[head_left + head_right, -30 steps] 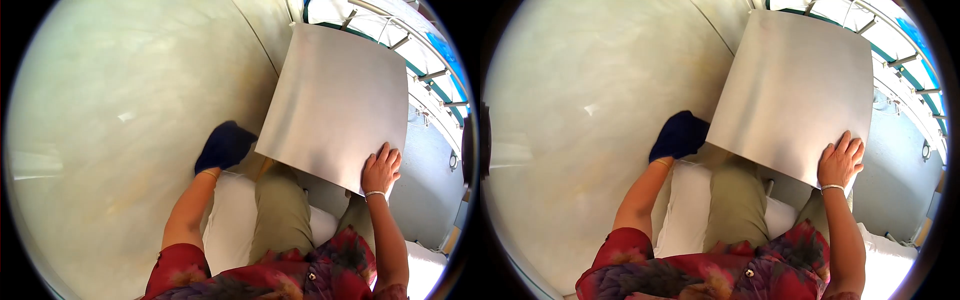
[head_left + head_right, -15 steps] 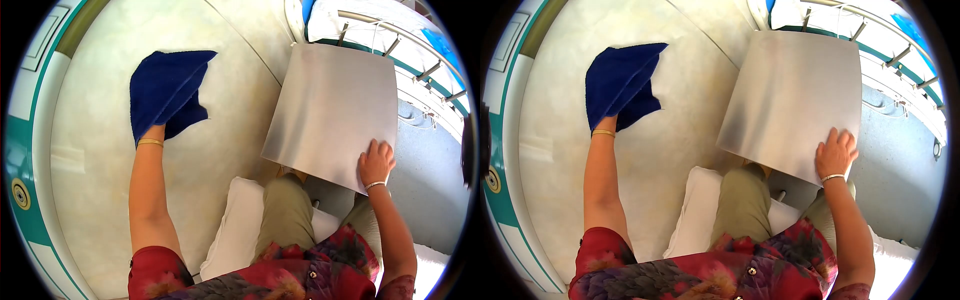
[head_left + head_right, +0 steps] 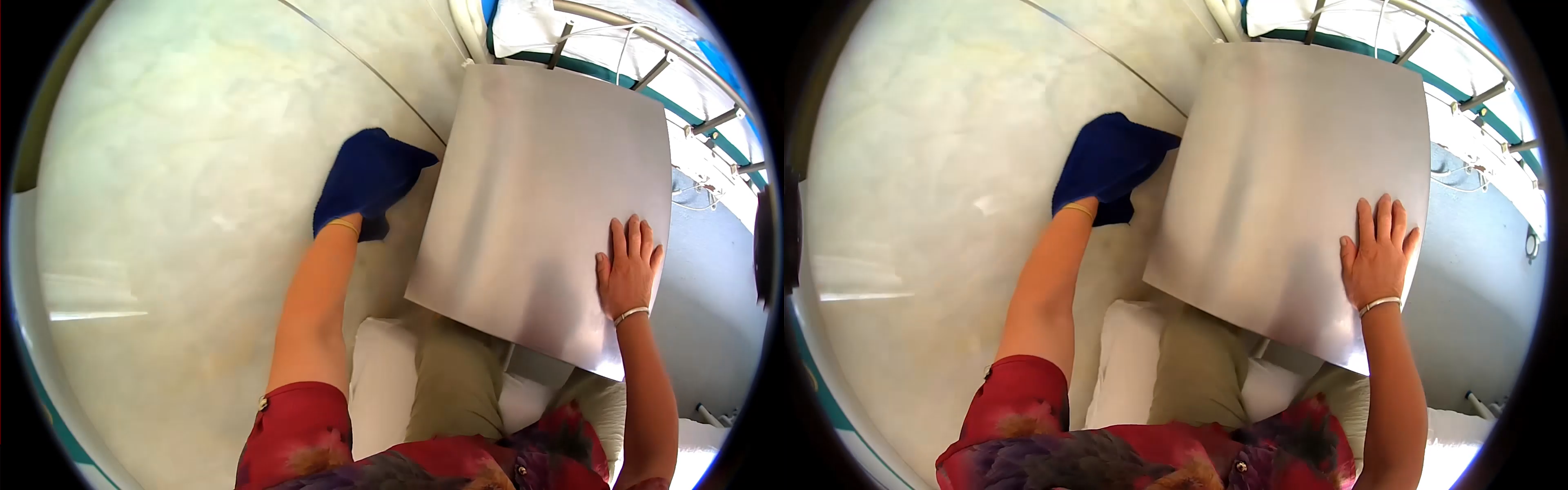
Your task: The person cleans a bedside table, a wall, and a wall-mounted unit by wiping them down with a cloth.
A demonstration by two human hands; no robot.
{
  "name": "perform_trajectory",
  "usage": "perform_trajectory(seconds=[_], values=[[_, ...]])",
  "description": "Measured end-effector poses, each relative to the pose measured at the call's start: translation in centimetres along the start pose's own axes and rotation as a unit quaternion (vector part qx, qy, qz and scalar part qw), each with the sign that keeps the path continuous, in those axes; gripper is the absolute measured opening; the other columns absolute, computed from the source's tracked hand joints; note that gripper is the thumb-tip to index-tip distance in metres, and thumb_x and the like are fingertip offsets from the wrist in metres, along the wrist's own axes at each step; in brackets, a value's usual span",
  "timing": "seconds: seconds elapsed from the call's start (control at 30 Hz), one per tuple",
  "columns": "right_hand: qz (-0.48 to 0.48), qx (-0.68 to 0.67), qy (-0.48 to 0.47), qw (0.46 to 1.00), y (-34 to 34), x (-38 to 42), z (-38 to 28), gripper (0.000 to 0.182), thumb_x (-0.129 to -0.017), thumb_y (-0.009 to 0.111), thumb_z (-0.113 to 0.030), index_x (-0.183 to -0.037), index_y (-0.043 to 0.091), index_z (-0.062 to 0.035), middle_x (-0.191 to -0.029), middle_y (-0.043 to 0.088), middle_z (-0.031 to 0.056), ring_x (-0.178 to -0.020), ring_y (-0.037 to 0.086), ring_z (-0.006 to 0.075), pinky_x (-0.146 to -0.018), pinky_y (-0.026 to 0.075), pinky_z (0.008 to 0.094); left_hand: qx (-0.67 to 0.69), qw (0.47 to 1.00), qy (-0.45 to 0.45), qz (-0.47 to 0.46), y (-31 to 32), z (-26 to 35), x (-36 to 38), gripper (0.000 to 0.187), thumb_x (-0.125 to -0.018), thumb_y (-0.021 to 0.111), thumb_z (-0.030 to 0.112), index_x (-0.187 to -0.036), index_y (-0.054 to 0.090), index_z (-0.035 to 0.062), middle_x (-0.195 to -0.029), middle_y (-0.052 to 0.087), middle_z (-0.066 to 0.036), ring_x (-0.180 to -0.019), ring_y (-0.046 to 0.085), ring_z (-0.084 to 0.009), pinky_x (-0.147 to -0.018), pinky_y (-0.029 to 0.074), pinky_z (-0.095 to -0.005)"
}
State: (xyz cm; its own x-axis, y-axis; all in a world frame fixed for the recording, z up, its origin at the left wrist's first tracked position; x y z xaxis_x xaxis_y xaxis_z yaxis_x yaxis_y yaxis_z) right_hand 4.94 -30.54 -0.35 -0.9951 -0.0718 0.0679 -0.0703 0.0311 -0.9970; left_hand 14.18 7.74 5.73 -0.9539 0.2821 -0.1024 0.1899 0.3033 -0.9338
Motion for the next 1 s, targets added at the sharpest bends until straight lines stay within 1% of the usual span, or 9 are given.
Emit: perform_trajectory(seconds=[0.13,0.27,0.43,0.47,0.53,0.6,0.7,0.87,1.0], values=[[0.029,-0.003,-0.018,0.999,0.3,-0.4,0.6,0.054,-0.084,0.05,-0.029,-0.132,0.036,-0.0099,-0.139,0.028,0.0149,-0.13,0.021,0.0324,-0.104,0.015,0.0536,0.064,0.994,-0.014,-0.087,7.7,3.0,1.5,0.02,-0.074,0.06,0.021,-0.087,0.066,0.0068,-0.09,0.061,-0.015,-0.088,0.057,-0.0295,-0.08,0.044,-0.0377],[0.021,-0.001,-0.009,1.0,-0.3,-0.2,0.3,0.054,-0.084,0.05,-0.029,-0.131,0.037,-0.0094,-0.139,0.028,0.0151,-0.13,0.021,0.0326,-0.104,0.014,0.0533,0.118,0.98,-0.038,-0.158,11.5,4.6,6.1,0.02,-0.074,0.059,0.02,-0.087,0.066,0.0071,-0.089,0.061,-0.015,-0.086,0.057,-0.0297,-0.079,0.044,-0.0383],[0.031,0.002,-0.014,0.999,-0.2,-0.1,0.2,0.053,-0.084,0.05,-0.029,-0.132,0.037,-0.0091,-0.139,0.028,0.0149,-0.13,0.021,0.0322,-0.104,0.015,0.0528,0.176,0.969,-0.064,-0.163,10.0,5.1,8.8,0.019,-0.074,0.059,0.019,-0.086,0.066,0.0074,-0.088,0.061,-0.015,-0.085,0.057,-0.0299,-0.078,0.044,-0.039],[0.031,0.006,-0.012,0.999,-0.2,-0.1,0.2,0.053,-0.084,0.05,-0.029,-0.132,0.036,-0.0092,-0.139,0.028,0.0147,-0.13,0.021,0.032,-0.104,0.016,0.0527,0.167,0.971,-0.054,-0.163,8.7,4.8,8.5,0.019,-0.074,0.058,0.019,-0.086,0.067,0.0075,-0.087,0.061,-0.015,-0.085,0.057,-0.0299,-0.078,0.044,-0.0391],[0.037,0.004,-0.011,0.999,-0.3,0.0,0.1,0.053,-0.085,0.049,-0.029,-0.132,0.036,-0.0092,-0.139,0.028,0.0146,-0.13,0.022,0.0318,-0.104,0.016,0.0526,0.083,0.976,0.018,-0.201,4.8,4.5,7.1,0.019,-0.074,0.058,0.02,-0.087,0.067,0.0092,-0.087,0.06,-0.015,-0.084,0.056,-0.0301,-0.077,0.044,-0.0397],[0.035,-0.001,-0.006,0.999,-0.3,-0.1,0.2,0.053,-0.085,0.049,-0.029,-0.132,0.036,-0.0094,-0.139,0.028,0.0144,-0.13,0.022,0.0313,-0.104,0.016,0.0524,0.076,0.982,0.045,-0.166,-2.8,4.3,4.9,0.02,-0.075,0.057,0.021,-0.089,0.068,0.0131,-0.087,0.06,-0.015,-0.083,0.056,-0.0303,-0.077,0.043,-0.0398],[0.022,-0.009,0.003,1.0,-0.5,0.2,0.1,0.053,-0.085,0.049,-0.029,-0.132,0.036,-0.0095,-0.139,0.028,0.0142,-0.13,0.022,0.0313,-0.104,0.016,0.0524,0.019,0.995,0.076,-0.07,-10.9,2.3,2.0,0.023,-0.077,0.057,0.023,-0.095,0.065,0.0119,-0.093,0.059,-0.015,-0.088,0.055,-0.0302,-0.081,0.042,-0.0394],[0.019,-0.024,-0.003,1.0,-1.0,0.5,0.4,0.052,-0.085,0.049,-0.029,-0.132,0.037,-0.0095,-0.139,0.029,0.0146,-0.13,0.022,0.0314,-0.104,0.015,0.0531,-0.103,0.974,0.11,0.166,-23.0,-7.4,-1.2,0.031,-0.079,0.059,0.027,-0.106,0.06,0.0099,-0.103,0.058,-0.014,-0.097,0.053,-0.03,-0.087,0.04,-0.0387],[0.026,-0.036,-0.004,0.999,-0.4,0.8,0.4,0.052,-0.085,0.05,-0.028,-0.132,0.037,-0.0093,-0.139,0.029,0.015,-0.13,0.022,0.0316,-0.103,0.016,0.0539,-0.136,0.935,0.154,0.287,-30.1,-14.9,-1.1,0.039,-0.081,0.06,0.029,-0.114,0.056,0.0084,-0.112,0.057,-0.013,-0.103,0.052,-0.0298,-0.091,0.039,-0.0382]])
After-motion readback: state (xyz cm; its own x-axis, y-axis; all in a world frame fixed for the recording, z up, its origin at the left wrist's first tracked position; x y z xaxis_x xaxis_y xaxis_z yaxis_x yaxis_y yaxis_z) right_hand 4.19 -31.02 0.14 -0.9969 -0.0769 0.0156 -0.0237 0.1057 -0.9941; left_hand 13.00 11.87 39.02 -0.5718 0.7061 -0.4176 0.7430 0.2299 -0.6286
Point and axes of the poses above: each hand's wrist, its own x-axis away from the middle knuckle, its own y-axis out of the palm, z = x × y, the point moved 4 cm from there along -x, towards the middle knuckle
